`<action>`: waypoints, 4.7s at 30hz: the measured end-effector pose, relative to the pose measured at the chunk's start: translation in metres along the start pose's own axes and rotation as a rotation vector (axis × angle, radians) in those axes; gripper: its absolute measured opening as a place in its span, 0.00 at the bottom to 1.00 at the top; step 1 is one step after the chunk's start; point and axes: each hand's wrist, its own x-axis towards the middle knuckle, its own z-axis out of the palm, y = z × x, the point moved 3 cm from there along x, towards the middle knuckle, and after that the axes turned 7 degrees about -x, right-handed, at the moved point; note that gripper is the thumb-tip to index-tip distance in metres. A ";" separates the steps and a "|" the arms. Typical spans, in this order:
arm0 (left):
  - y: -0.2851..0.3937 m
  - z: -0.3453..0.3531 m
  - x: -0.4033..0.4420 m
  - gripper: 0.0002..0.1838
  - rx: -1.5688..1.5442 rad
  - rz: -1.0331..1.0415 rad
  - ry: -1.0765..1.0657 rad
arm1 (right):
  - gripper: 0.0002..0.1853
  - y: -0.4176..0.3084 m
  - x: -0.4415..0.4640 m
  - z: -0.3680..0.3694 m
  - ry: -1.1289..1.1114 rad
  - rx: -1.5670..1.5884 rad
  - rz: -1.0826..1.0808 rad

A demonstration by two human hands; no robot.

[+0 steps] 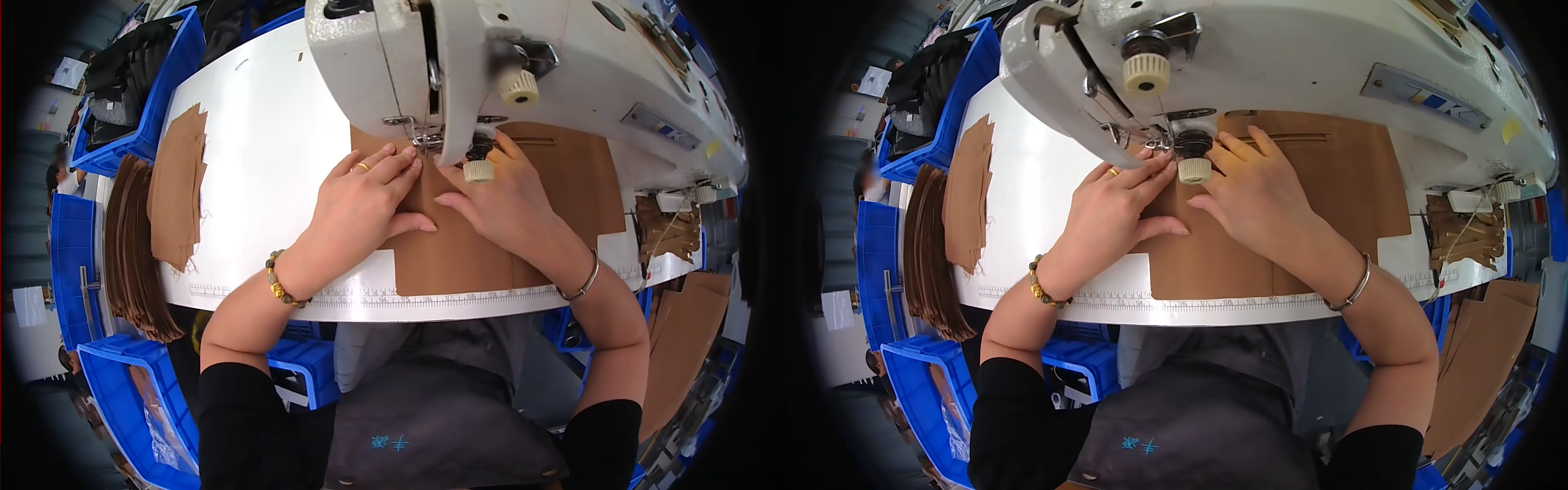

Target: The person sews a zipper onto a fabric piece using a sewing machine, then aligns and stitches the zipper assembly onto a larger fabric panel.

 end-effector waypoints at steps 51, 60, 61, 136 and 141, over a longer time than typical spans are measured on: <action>0.006 0.014 -0.007 0.32 0.071 0.024 0.120 | 0.16 0.316 -0.178 -0.291 0.840 -0.361 0.650; 0.006 0.022 -0.008 0.32 0.035 0.000 0.124 | 0.29 0.410 -0.325 -0.219 0.982 0.597 1.085; 0.006 0.022 -0.008 0.32 0.032 -0.004 0.129 | 0.28 0.402 -0.336 -0.203 0.880 0.295 1.018; -0.001 0.007 0.000 0.29 -0.078 0.049 0.155 | 0.06 0.048 0.001 -0.053 0.204 0.211 0.441; -0.001 0.007 -0.001 0.32 -0.060 0.028 0.124 | 0.07 0.053 0.002 -0.042 0.350 0.034 0.333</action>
